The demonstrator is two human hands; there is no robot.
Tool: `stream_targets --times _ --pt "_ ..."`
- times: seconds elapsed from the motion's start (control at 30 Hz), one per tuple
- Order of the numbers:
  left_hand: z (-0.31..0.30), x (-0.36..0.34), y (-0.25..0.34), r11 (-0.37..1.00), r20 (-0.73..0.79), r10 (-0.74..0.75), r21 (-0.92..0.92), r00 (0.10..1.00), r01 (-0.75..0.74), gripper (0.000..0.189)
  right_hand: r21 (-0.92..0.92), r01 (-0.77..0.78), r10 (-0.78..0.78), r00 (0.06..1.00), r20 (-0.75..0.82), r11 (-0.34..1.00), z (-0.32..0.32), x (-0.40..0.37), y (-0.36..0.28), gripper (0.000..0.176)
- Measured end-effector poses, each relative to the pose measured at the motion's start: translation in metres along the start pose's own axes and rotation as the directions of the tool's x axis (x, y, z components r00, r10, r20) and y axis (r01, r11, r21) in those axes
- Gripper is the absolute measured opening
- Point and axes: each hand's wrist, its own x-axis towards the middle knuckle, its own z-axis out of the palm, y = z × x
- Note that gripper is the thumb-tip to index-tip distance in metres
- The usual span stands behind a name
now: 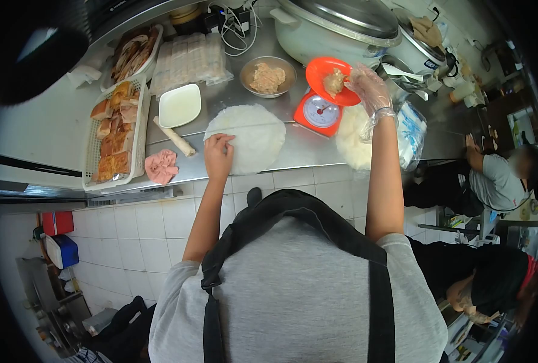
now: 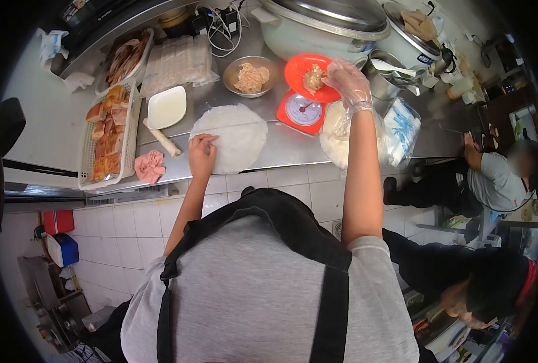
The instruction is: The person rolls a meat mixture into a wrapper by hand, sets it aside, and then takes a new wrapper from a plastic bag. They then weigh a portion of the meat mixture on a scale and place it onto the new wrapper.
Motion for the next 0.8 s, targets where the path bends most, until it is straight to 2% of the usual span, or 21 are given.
stream_targets --times 0.23,0.33,0.43,0.53,0.63,0.73,0.8 --pt "-0.001 0.0 0.0 1.0 0.004 -0.001 -0.012 1.0 0.001 0.026 -0.015 0.056 -0.055 0.996 0.07 0.998 0.002 0.007 0.0 0.043" --pt "-0.001 0.0 0.0 1.0 -0.003 0.008 -0.015 1.0 -0.008 0.026 -0.144 0.07 -0.054 0.992 0.11 0.987 0.0 0.011 0.004 0.037" --pt "-0.002 0.0 0.001 1.0 0.0 0.003 -0.02 1.0 -0.003 0.025 -0.218 0.099 -0.062 0.984 0.168 0.971 0.005 0.011 0.001 0.041" --pt "-0.002 0.001 0.002 1.0 -0.003 -0.004 -0.023 1.0 0.004 0.023 -0.412 0.095 -0.054 0.993 0.108 0.906 0.013 0.009 -0.005 0.038" --pt "-0.001 0.0 0.002 1.0 -0.007 -0.008 -0.023 1.0 0.007 0.022 -0.375 0.097 -0.088 0.995 0.042 0.922 0.015 0.014 0.004 0.03" --pt "-0.002 0.001 0.004 1.0 -0.009 -0.011 -0.022 1.0 0.011 0.022 -0.383 0.136 -0.123 0.991 0.059 0.914 0.009 0.023 0.012 0.03" --pt "-0.002 0.0 0.003 1.0 0.0 -0.016 -0.018 1.0 0.016 0.023 -0.487 0.089 -0.11 0.994 -0.015 0.869 0.012 0.021 0.01 0.028"
